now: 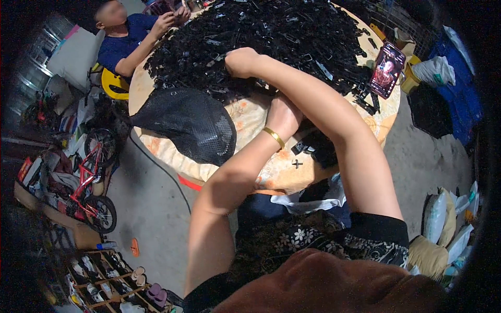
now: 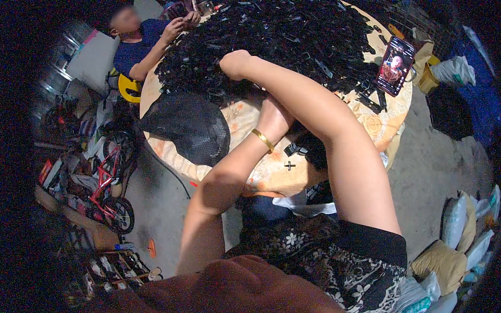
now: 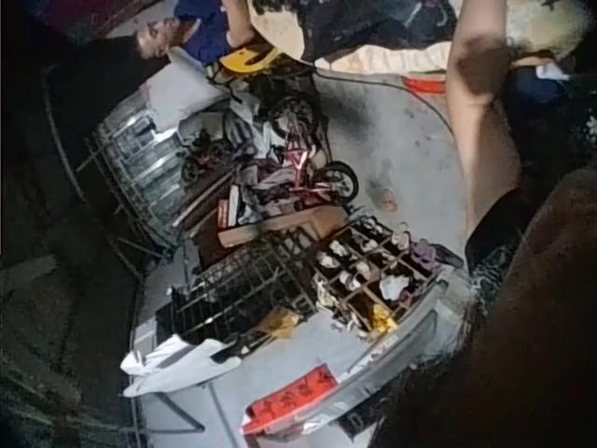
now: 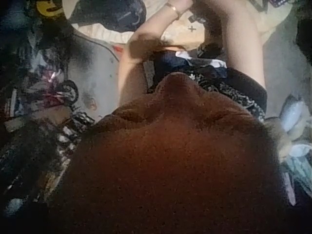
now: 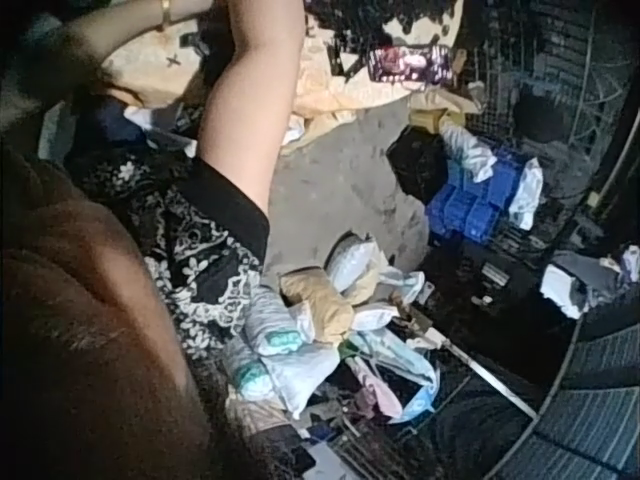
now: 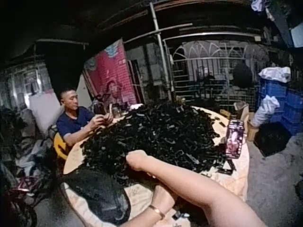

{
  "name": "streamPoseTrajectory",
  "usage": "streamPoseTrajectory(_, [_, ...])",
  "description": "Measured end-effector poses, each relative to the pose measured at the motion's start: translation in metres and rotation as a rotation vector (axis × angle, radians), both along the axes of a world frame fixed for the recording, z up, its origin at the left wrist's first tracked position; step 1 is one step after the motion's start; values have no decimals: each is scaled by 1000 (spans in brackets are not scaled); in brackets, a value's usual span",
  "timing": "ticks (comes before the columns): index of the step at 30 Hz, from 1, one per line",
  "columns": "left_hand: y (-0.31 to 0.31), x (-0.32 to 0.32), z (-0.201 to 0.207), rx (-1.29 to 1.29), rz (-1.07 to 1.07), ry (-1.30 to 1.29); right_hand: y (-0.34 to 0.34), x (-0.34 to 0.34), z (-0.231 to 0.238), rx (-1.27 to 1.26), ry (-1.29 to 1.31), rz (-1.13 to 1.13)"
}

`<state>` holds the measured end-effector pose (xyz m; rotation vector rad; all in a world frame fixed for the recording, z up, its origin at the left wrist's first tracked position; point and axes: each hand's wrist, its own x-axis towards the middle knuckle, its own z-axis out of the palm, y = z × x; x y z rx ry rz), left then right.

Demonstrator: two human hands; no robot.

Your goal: The person assembles plastic components by hand, fitting small plastic pieces together and placing the assembled parts onto the table.

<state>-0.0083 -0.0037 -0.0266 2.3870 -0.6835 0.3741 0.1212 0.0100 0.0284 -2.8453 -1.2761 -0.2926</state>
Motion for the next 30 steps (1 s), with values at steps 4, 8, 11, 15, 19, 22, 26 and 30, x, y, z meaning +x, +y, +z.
streamPoseTrajectory(4, [-4, 2, -5, -136, -58, -183, 2, -2, -10, 23, -120, 17])
streamPoseTrajectory(8, [-1, -3, -3, -107, -22, -9, 0, -13, -8, 32, -90, 17])
streamPoseTrajectory(11, [-5, -3, -6, -155, -23, -37, -7, -11, -10, 153, -116, 103])
streamPoseTrajectory(15, [-5, -4, -6, -193, 0, -39, -5, -10, -10, 168, -120, 166])
streamPoseTrajectory(19, [-2, 2, -10, -193, -15, -73, 8, -8, -10, 65, -160, 173])
streamPoseTrajectory(22, [-2, 3, -9, -245, 31, 4, 7, -5, -8, 45, -213, 200])
streamPoseTrajectory(26, [-3, -8, 13, -126, 158, 148, -26, -7, 14, 686, -70, 122])
streamPoseTrajectory(30, [3, 3, 11, -645, 136, 407, -97, -27, 20, 981, 317, 147])
